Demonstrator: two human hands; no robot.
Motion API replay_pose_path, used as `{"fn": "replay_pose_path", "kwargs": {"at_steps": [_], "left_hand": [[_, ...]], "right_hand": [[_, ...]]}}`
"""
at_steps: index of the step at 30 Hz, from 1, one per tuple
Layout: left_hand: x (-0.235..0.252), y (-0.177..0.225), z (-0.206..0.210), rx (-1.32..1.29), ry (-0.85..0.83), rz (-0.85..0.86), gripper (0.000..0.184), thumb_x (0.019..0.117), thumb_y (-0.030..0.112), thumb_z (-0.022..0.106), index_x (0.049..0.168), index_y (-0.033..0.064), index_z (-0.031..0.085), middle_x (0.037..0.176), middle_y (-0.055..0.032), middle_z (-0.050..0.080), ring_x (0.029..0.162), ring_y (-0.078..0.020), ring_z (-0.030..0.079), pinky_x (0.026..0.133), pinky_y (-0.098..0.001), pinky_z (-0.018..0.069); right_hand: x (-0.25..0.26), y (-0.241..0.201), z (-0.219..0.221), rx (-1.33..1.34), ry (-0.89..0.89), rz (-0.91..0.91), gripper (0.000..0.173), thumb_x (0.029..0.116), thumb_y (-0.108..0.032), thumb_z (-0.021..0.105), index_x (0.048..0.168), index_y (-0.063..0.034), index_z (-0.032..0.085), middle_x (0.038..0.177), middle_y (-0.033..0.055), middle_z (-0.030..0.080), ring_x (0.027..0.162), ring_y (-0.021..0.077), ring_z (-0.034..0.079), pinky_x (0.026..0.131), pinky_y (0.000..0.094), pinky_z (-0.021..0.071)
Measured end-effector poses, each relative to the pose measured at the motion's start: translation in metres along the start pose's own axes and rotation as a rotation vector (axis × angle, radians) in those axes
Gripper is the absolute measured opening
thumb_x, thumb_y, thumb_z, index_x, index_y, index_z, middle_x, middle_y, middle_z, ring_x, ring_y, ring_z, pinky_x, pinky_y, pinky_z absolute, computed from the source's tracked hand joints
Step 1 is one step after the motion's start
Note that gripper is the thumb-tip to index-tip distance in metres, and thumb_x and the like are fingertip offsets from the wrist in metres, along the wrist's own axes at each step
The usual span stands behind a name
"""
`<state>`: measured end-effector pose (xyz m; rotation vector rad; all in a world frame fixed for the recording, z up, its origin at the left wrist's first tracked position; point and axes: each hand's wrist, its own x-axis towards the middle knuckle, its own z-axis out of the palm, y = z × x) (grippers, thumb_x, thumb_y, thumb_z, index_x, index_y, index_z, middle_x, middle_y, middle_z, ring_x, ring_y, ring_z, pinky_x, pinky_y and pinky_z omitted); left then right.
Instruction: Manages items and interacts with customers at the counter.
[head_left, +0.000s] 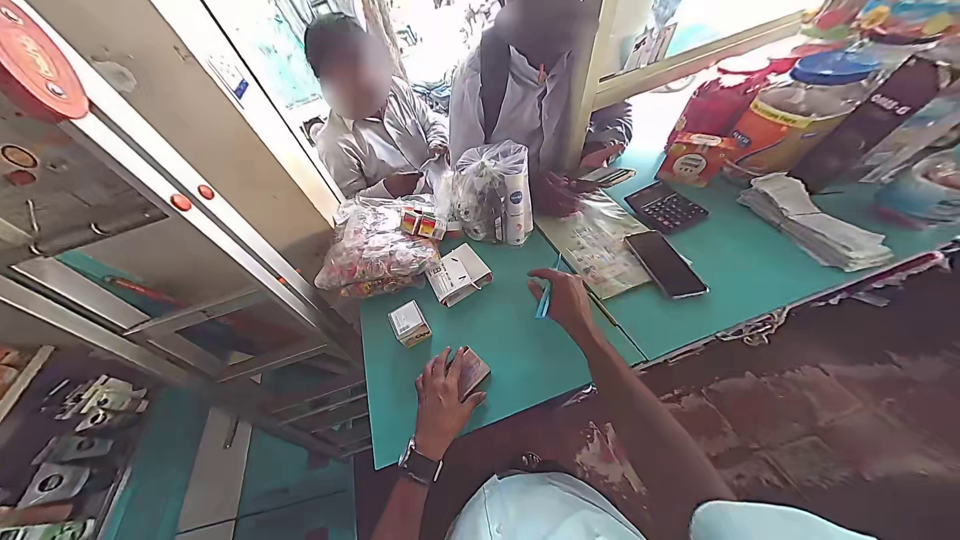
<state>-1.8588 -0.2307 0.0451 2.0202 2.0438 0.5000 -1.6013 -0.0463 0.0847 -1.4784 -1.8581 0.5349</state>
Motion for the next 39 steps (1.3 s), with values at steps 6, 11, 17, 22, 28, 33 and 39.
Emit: {"fn": "replay_pose_path", "kwargs": {"at_steps": [6, 11, 17, 22, 28, 33, 39], "left_hand": [[-0.025, -0.022, -0.002, -0.09, 0.05, 0.015, 0.083, 0.0763, 0.048, 0.085, 0.147, 0.0144, 0.057, 0.144, -0.0136, 0.059, 0.129, -0.0385, 0.056, 0.106, -0.0587, 0.0441], [-0.013, -0.018, -0.014, -0.45, 0.081, -0.057, 0.049, 0.0919, 0.039, 0.072, 0.128, 0.0052, 0.071, 0.127, -0.0132, 0.072, 0.121, -0.0296, 0.065, 0.109, -0.0475, 0.0483], [0.008, -0.021, -0.003, -0.811, 0.25, -0.194, 0.043, 0.1074, 0.028, 0.049, 0.137, -0.0014, 0.06, 0.12, -0.0181, 0.071, 0.107, -0.0214, 0.071, 0.098, -0.0411, 0.056], [0.009, -0.029, 0.012, -0.813, 0.267, -0.273, 0.044, 0.1017, 0.012, 0.051, 0.143, -0.0018, 0.054, 0.128, -0.0196, 0.068, 0.112, -0.0227, 0.069, 0.099, -0.0404, 0.0542], [0.013, -0.032, -0.003, -1.041, 0.208, -0.344, 0.043, 0.1, 0.004, 0.053, 0.142, -0.003, 0.054, 0.135, -0.0193, 0.064, 0.121, -0.0202, 0.064, 0.103, -0.0368, 0.0515], [0.011, -0.037, -0.011, -1.164, 0.17, -0.361, 0.039, 0.1006, 0.001, 0.053, 0.139, -0.0036, 0.056, 0.129, -0.0175, 0.066, 0.114, -0.0169, 0.067, 0.097, -0.0331, 0.0553], [0.011, -0.044, -0.004, -1.112, 0.197, -0.312, 0.039, 0.1001, 0.001, 0.053, 0.138, -0.0059, 0.056, 0.131, -0.0191, 0.066, 0.119, -0.0182, 0.065, 0.104, -0.0335, 0.0527]], "right_hand": [[-0.012, 0.005, -0.021, -0.255, -0.054, 0.323, 0.044, 0.0953, -0.036, 0.073, 0.134, -0.0166, 0.067, 0.123, 0.0251, 0.068, 0.116, 0.0492, 0.062, 0.091, 0.0695, 0.0476], [-0.025, 0.048, -0.005, -0.224, 0.043, 0.034, 0.025, 0.0963, -0.019, 0.069, 0.115, -0.0033, 0.074, 0.108, 0.0248, 0.073, 0.104, 0.0453, 0.068, 0.094, 0.0659, 0.0483], [-0.08, -0.006, -0.018, 0.897, 0.082, 0.059, 0.02, 0.0903, 0.0, 0.067, 0.11, -0.0014, 0.07, 0.097, 0.0063, 0.075, 0.079, 0.0137, 0.071, 0.07, 0.0309, 0.0615], [-0.119, -0.037, -0.016, 1.584, -0.076, 0.169, 0.026, 0.082, 0.002, 0.077, 0.104, -0.0113, 0.075, 0.113, 0.0163, 0.075, 0.095, 0.022, 0.075, 0.074, 0.0316, 0.0634], [-0.123, -0.047, -0.017, 1.655, -0.008, 0.188, 0.02, 0.083, 0.0, 0.079, 0.101, -0.0079, 0.075, 0.11, 0.0149, 0.075, 0.098, 0.0196, 0.075, 0.083, 0.0295, 0.063], [-0.12, -0.06, -0.014, 1.64, -0.09, 0.233, 0.023, 0.0779, -0.001, 0.084, 0.096, -0.01, 0.074, 0.108, 0.016, 0.075, 0.095, 0.0266, 0.076, 0.08, 0.0429, 0.0655], [-0.116, -0.063, 0.004, 0.95, -0.052, 0.023, 0.017, 0.0838, 0.003, 0.074, 0.098, -0.0062, 0.071, 0.102, 0.0065, 0.073, 0.085, 0.0181, 0.072, 0.072, 0.0332, 0.0632]]}}
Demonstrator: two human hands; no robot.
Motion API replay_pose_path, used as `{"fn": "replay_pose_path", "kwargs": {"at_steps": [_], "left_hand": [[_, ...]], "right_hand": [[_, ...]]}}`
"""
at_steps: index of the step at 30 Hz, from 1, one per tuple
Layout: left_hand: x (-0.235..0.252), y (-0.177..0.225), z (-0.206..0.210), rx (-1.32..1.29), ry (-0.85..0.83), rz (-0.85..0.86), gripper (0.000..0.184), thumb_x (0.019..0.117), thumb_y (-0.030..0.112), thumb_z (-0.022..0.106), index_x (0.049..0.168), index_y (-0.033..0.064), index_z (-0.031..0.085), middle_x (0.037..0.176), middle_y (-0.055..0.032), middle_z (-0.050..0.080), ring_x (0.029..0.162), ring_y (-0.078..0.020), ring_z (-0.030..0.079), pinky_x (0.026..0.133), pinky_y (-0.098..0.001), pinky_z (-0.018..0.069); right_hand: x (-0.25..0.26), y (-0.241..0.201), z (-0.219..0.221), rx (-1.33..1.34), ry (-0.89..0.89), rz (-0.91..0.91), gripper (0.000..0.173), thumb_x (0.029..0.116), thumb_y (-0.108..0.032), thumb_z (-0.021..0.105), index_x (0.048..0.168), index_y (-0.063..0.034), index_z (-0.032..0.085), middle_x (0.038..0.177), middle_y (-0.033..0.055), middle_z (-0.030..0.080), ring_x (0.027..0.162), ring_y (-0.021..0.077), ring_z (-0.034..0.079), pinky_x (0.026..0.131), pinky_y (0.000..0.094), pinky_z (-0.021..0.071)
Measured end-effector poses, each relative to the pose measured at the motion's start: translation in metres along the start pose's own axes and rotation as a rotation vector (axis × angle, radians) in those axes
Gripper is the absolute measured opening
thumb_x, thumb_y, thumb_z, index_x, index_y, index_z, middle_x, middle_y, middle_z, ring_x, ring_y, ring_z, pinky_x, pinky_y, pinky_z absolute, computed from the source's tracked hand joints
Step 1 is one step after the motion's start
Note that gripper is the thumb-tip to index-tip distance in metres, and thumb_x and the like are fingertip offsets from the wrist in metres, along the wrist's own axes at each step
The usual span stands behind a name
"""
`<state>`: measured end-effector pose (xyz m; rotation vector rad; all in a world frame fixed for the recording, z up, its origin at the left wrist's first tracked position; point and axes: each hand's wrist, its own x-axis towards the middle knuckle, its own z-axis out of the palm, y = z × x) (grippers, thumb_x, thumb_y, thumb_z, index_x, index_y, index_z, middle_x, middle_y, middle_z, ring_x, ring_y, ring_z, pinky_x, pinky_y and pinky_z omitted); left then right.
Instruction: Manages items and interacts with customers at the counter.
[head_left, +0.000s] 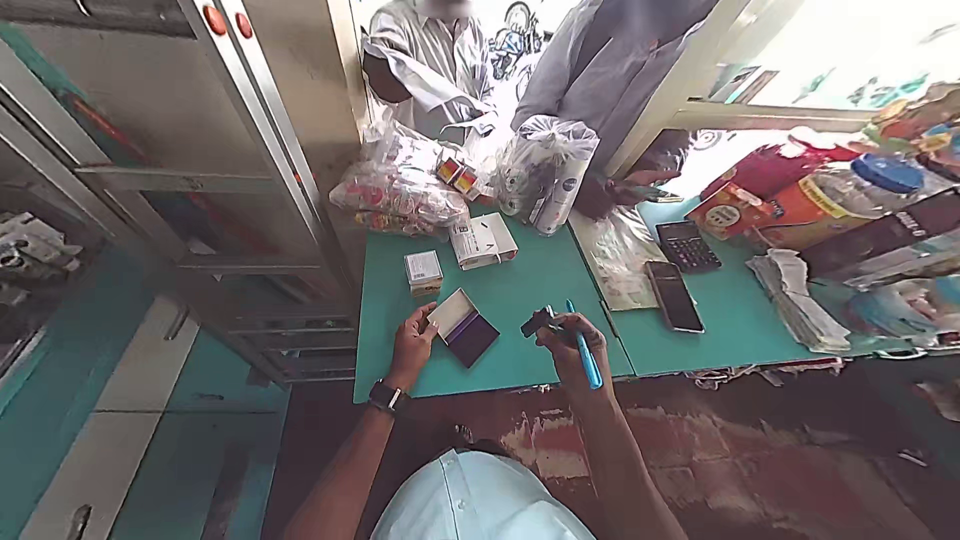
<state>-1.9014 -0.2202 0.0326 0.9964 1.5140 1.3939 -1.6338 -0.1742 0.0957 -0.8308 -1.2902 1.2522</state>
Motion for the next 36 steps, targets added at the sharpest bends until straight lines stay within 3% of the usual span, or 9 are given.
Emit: {"fn": "replay_pose_path", "kwargs": {"at_steps": [3, 6, 12, 18, 26, 28, 30, 33, 36], "left_hand": [[0.0, -0.004, -0.001, 0.062, 0.007, 0.008, 0.038, 0.1011, 0.005, 0.053, 0.138, -0.0053, 0.057, 0.128, -0.0201, 0.067, 0.117, -0.0201, 0.066, 0.103, -0.0359, 0.0526], [-0.002, -0.008, -0.001, 0.053, 0.024, 0.002, 0.036, 0.1014, 0.005, 0.055, 0.137, -0.0029, 0.059, 0.124, -0.019, 0.069, 0.112, -0.0208, 0.068, 0.1, -0.0375, 0.0536], [0.0, -0.008, -0.004, -0.002, 0.008, -0.003, 0.035, 0.1017, 0.004, 0.055, 0.137, -0.0022, 0.059, 0.125, -0.018, 0.068, 0.112, -0.02, 0.068, 0.1, -0.0373, 0.0542], [-0.001, -0.007, -0.006, 0.015, -0.005, -0.013, 0.034, 0.1019, 0.006, 0.055, 0.135, -0.0013, 0.061, 0.121, -0.017, 0.07, 0.109, -0.0196, 0.069, 0.099, -0.0372, 0.0543], [-0.009, -0.005, -0.004, -0.001, -0.063, 0.089, 0.035, 0.1043, 0.014, 0.053, 0.136, -0.0005, 0.06, 0.126, -0.0149, 0.069, 0.114, -0.018, 0.067, 0.101, -0.0362, 0.0538], [-0.021, 0.003, 0.001, 0.091, -0.124, 0.195, 0.038, 0.1058, 0.022, 0.051, 0.135, 0.0005, 0.063, 0.133, -0.0145, 0.067, 0.124, -0.02, 0.063, 0.109, -0.0388, 0.0493], [-0.032, 0.0, 0.008, 0.354, -0.176, 0.381, 0.039, 0.1036, 0.031, 0.055, 0.131, 0.0074, 0.069, 0.136, -0.0099, 0.066, 0.134, -0.0239, 0.056, 0.115, -0.0451, 0.043], [-0.052, -0.022, 0.024, 0.828, -0.214, 0.588, 0.032, 0.1005, 0.043, 0.059, 0.123, 0.028, 0.076, 0.146, -0.0001, 0.061, 0.143, -0.035, 0.047, 0.116, -0.0617, 0.0363], [-0.048, -0.019, 0.023, 0.803, -0.117, 0.665, 0.03, 0.0973, 0.043, 0.063, 0.114, 0.0251, 0.08, 0.138, -0.0015, 0.067, 0.138, -0.0409, 0.052, 0.113, -0.0663, 0.0362]], "right_hand": [[-0.002, -0.004, 0.011, 0.281, -0.016, 0.16, 0.01, 0.0983, -0.004, 0.061, 0.097, -0.0091, 0.069, 0.105, 0.0101, 0.075, 0.097, 0.0213, 0.074, 0.08, 0.0358, 0.0645], [0.001, -0.005, 0.019, 0.368, -0.103, 0.171, 0.013, 0.0922, 0.001, 0.067, 0.097, -0.0093, 0.074, 0.101, 0.0138, 0.077, 0.091, 0.0226, 0.076, 0.077, 0.0361, 0.0649], [0.024, 0.005, 0.05, -0.698, -0.58, -0.129, 0.016, 0.0889, -0.017, 0.077, 0.099, -0.0051, 0.076, 0.098, 0.0042, 0.076, 0.09, 0.0117, 0.072, 0.083, 0.0315, 0.0597], [0.024, 0.025, 0.084, -1.076, -0.804, -0.136, 0.016, 0.0952, -0.004, 0.059, 0.104, -0.0015, 0.072, 0.098, 0.0188, 0.071, 0.099, 0.0379, 0.068, 0.09, 0.0517, 0.0535], [0.012, 0.044, 0.078, -0.959, -0.609, -0.144, 0.015, 0.092, -0.004, 0.062, 0.098, -0.003, 0.075, 0.093, 0.0151, 0.074, 0.092, 0.0337, 0.07, 0.083, 0.0517, 0.055], [0.006, 0.055, 0.052, -0.655, -0.445, -0.177, 0.01, 0.0884, -0.007, 0.072, 0.096, -0.0022, 0.076, 0.096, 0.0093, 0.076, 0.092, 0.0211, 0.073, 0.085, 0.0397, 0.0595], [0.001, 0.05, 0.026, -0.237, -0.175, -0.213, 0.012, 0.0826, -0.001, 0.078, 0.092, -0.0052, 0.072, 0.1, 0.0074, 0.077, 0.097, 0.0208, 0.075, 0.087, 0.0389, 0.0636], [-0.014, 0.017, -0.011, 0.275, 0.25, -0.08, 0.018, 0.0897, -0.002, 0.07, 0.092, -0.0194, 0.069, 0.105, 0.0029, 0.077, 0.102, 0.0182, 0.073, 0.09, 0.0364, 0.0614], [-0.033, -0.004, -0.042, 0.582, 0.418, -0.067, 0.025, 0.0918, 0.002, 0.061, 0.092, -0.0214, 0.07, 0.108, 0.0029, 0.077, 0.099, 0.0146, 0.074, 0.084, 0.0285, 0.0623]]}}
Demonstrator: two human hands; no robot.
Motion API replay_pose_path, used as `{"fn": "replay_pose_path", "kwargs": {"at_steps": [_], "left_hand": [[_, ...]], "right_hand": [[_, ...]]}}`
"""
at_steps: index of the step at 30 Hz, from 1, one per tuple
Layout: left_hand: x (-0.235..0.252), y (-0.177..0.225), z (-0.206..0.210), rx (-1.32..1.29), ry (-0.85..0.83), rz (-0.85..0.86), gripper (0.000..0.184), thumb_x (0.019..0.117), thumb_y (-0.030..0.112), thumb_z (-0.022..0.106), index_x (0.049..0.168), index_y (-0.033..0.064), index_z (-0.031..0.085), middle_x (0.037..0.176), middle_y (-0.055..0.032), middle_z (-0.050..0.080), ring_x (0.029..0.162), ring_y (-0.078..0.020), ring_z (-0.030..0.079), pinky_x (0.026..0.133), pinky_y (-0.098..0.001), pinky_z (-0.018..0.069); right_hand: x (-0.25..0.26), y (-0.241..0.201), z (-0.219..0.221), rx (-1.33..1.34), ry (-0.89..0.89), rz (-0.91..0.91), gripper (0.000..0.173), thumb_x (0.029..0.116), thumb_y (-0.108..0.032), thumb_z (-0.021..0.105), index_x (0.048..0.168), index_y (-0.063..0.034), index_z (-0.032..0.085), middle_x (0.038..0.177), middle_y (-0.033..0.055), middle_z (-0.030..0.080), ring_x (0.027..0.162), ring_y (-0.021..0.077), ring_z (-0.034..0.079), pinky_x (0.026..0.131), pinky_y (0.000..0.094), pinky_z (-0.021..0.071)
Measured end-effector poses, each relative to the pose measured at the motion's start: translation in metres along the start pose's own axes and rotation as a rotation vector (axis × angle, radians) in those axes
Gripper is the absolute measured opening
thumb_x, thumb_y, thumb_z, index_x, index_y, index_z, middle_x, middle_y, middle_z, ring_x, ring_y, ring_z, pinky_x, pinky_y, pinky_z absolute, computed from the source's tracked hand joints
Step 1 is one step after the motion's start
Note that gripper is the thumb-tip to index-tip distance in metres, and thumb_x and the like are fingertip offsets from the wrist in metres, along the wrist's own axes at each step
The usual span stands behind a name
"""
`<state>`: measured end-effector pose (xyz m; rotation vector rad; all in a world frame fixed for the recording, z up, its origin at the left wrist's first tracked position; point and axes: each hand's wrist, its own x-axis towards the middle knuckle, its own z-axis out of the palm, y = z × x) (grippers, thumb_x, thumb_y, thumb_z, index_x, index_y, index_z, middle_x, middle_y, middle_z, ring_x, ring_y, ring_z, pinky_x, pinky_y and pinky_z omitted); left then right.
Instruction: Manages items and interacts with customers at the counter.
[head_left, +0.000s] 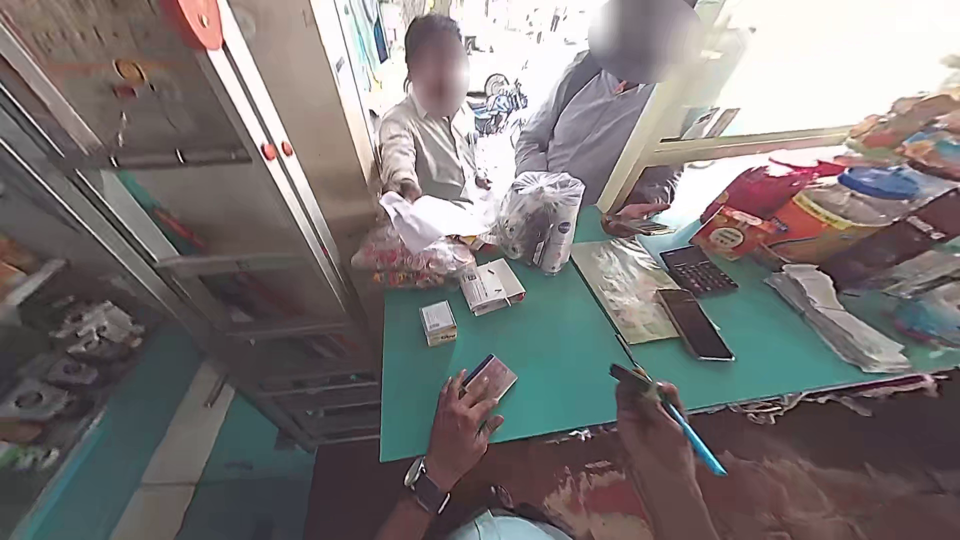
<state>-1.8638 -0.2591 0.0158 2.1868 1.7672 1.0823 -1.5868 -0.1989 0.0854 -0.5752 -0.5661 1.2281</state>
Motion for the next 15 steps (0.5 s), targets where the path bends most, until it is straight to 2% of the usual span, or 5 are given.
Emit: {"fn": "replay_pose_path", "kwargs": {"at_steps": [2, 4, 7, 11, 15], "left_hand": [[0.022, 0.008, -0.023, -0.314, 0.145, -0.172, 0.026, 0.0958, 0.024, 0.065, 0.111, 0.0069, 0.078, 0.127, -0.0072, 0.073, 0.132, -0.0308, 0.058, 0.112, -0.052, 0.0439], [0.069, 0.019, -0.053, -0.761, 0.311, -0.448, 0.039, 0.1022, 0.019, 0.054, 0.127, -0.0106, 0.06, 0.127, -0.0196, 0.067, 0.121, -0.0238, 0.064, 0.105, -0.0405, 0.053], [0.157, 0.022, -0.081, -1.191, 0.484, -0.673, 0.071, 0.1073, 0.029, 0.052, 0.162, 0.0065, 0.011, 0.164, -0.0212, 0.024, 0.145, -0.0319, 0.04, 0.113, -0.0512, 0.0423], [0.248, 0.003, -0.084, -1.356, 0.797, -0.828, 0.062, 0.1, 0.026, 0.068, 0.151, 0.0052, 0.039, 0.147, -0.0212, 0.05, 0.128, -0.0324, 0.055, 0.103, -0.0494, 0.0501], [0.257, 0.02, -0.08, -1.356, 0.868, -0.794, 0.05, 0.1021, 0.009, 0.06, 0.148, 0.0025, 0.04, 0.135, -0.0238, 0.055, 0.111, -0.0338, 0.063, 0.087, -0.0494, 0.0575]], "right_hand": [[-0.008, -0.013, -0.014, 0.093, -0.017, 0.005, 0.019, 0.0886, -0.003, 0.071, 0.094, -0.0213, 0.075, 0.11, 0.0041, 0.077, 0.1, 0.0145, 0.074, 0.085, 0.0268, 0.062], [-0.016, -0.022, -0.023, 0.174, -0.035, 0.022, 0.017, 0.0866, -0.006, 0.076, 0.096, -0.0197, 0.077, 0.111, 0.0059, 0.077, 0.099, 0.0147, 0.075, 0.084, 0.0265, 0.0625], [-0.024, -0.033, -0.026, 0.244, -0.098, 0.046, 0.017, 0.0831, -0.009, 0.079, 0.097, -0.0186, 0.079, 0.112, 0.0071, 0.077, 0.1, 0.015, 0.075, 0.084, 0.0264, 0.0625], [-0.027, -0.041, -0.026, 0.274, -0.177, 0.047, 0.021, 0.0803, -0.01, 0.082, 0.1, -0.0169, 0.079, 0.111, 0.0073, 0.076, 0.101, 0.0158, 0.075, 0.086, 0.0274, 0.0622], [-0.032, -0.048, -0.035, 0.216, -0.196, 0.038, 0.023, 0.0808, -0.012, 0.082, 0.102, -0.0181, 0.078, 0.113, 0.0066, 0.076, 0.102, 0.0159, 0.074, 0.086, 0.0289, 0.0623]]}}
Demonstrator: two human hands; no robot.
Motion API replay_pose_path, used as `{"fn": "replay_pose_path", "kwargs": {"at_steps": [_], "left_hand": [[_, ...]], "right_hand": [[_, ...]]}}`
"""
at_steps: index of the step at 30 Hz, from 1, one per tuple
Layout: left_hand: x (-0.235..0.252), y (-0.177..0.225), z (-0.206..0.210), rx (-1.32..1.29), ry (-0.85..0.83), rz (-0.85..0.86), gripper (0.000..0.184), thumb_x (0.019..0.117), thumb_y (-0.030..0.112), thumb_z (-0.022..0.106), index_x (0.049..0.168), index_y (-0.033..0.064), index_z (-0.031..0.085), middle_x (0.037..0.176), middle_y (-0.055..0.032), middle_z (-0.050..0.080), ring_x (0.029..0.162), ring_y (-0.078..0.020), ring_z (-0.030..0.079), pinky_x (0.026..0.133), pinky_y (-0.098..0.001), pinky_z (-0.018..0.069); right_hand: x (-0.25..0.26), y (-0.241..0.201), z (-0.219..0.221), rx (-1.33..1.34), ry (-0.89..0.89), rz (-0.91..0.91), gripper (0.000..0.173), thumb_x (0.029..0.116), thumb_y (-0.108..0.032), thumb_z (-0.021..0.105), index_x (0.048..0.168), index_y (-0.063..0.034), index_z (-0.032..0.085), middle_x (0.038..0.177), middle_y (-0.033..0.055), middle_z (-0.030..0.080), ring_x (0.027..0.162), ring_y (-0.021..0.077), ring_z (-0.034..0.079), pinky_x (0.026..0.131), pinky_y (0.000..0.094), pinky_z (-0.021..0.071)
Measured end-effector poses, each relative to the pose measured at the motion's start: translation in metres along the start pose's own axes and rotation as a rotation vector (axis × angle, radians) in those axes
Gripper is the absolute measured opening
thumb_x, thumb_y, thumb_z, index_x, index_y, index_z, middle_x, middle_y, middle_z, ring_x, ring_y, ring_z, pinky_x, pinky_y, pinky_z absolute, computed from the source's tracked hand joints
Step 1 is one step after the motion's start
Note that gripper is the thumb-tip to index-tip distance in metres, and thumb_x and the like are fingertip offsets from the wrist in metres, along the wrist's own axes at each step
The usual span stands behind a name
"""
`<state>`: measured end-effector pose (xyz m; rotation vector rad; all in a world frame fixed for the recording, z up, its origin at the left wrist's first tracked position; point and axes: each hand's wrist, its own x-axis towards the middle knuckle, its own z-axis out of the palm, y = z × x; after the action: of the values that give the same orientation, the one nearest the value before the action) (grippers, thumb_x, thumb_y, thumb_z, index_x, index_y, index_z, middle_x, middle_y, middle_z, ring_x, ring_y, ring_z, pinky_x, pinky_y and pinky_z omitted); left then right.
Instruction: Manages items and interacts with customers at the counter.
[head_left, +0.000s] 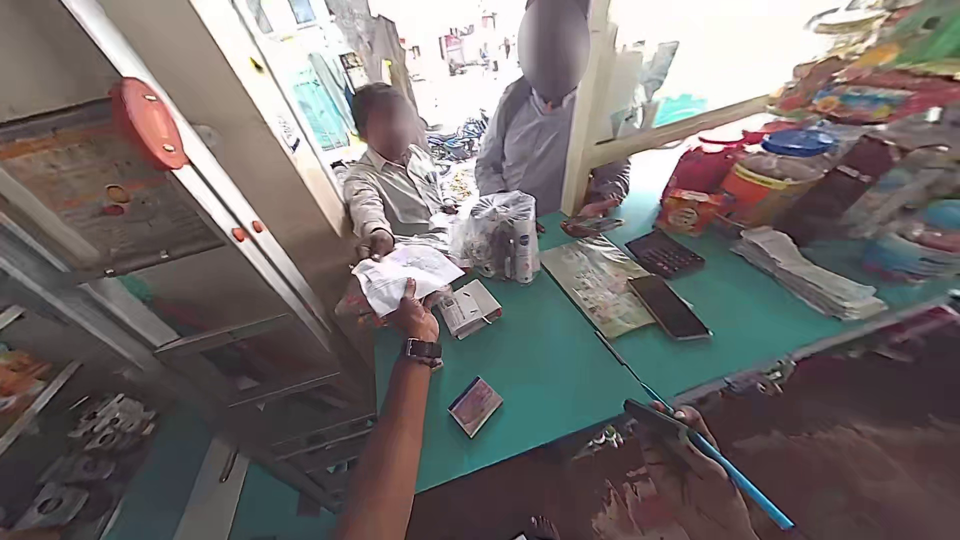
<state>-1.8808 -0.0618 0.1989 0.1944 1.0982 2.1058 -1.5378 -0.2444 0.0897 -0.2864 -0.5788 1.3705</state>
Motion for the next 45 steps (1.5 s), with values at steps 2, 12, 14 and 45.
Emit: {"fn": "replay_pose_path", "kwargs": {"at_steps": [2, 12, 14, 45], "left_hand": [[-0.033, -0.012, -0.001, 0.05, -0.081, -0.018, 0.047, 0.1034, 0.008, 0.056, 0.147, 0.0021, 0.039, 0.13, -0.0217, 0.057, 0.107, -0.0304, 0.064, 0.086, -0.0465, 0.0587], [-0.18, -0.16, -0.049, 0.244, -0.136, -0.633, 0.046, 0.1035, 0.021, 0.061, 0.142, 0.0023, 0.045, 0.124, -0.0198, 0.063, 0.097, -0.0276, 0.069, 0.078, -0.0407, 0.0607], [-0.2, -0.14, -0.064, 0.295, -0.251, -0.754, 0.05, 0.107, 0.029, 0.055, 0.146, 0.0001, 0.04, 0.128, -0.0184, 0.058, 0.104, -0.0271, 0.066, 0.088, -0.0412, 0.0579], [-0.146, -0.124, -0.07, 0.553, -0.516, 0.197, 0.011, 0.106, 0.004, 0.045, 0.116, 0.001, 0.047, 0.086, 0.0025, 0.063, 0.073, -0.0005, 0.066, 0.069, -0.0196, 0.0587]], "right_hand": [[-0.003, -0.009, -0.003, -0.052, 0.074, -0.031, 0.024, 0.0802, -0.014, 0.083, 0.103, -0.0196, 0.079, 0.113, 0.006, 0.077, 0.101, 0.0153, 0.075, 0.086, 0.0287, 0.0624], [0.007, -0.039, -0.023, 0.085, 0.283, -0.098, 0.028, 0.0788, -0.003, 0.082, 0.103, -0.0068, 0.07, 0.104, 0.0151, 0.074, 0.089, 0.0216, 0.076, 0.079, 0.0341, 0.0654], [0.006, -0.042, -0.026, 0.083, 0.262, -0.106, 0.025, 0.0799, -0.002, 0.081, 0.102, -0.0072, 0.072, 0.105, 0.0151, 0.075, 0.092, 0.0221, 0.076, 0.082, 0.0343, 0.0649], [0.013, -0.046, -0.042, -0.084, 0.237, -0.121, 0.018, 0.0854, -0.01, 0.079, 0.102, -0.015, 0.073, 0.104, 0.0092, 0.074, 0.085, 0.0138, 0.074, 0.074, 0.0259, 0.0634]]}}
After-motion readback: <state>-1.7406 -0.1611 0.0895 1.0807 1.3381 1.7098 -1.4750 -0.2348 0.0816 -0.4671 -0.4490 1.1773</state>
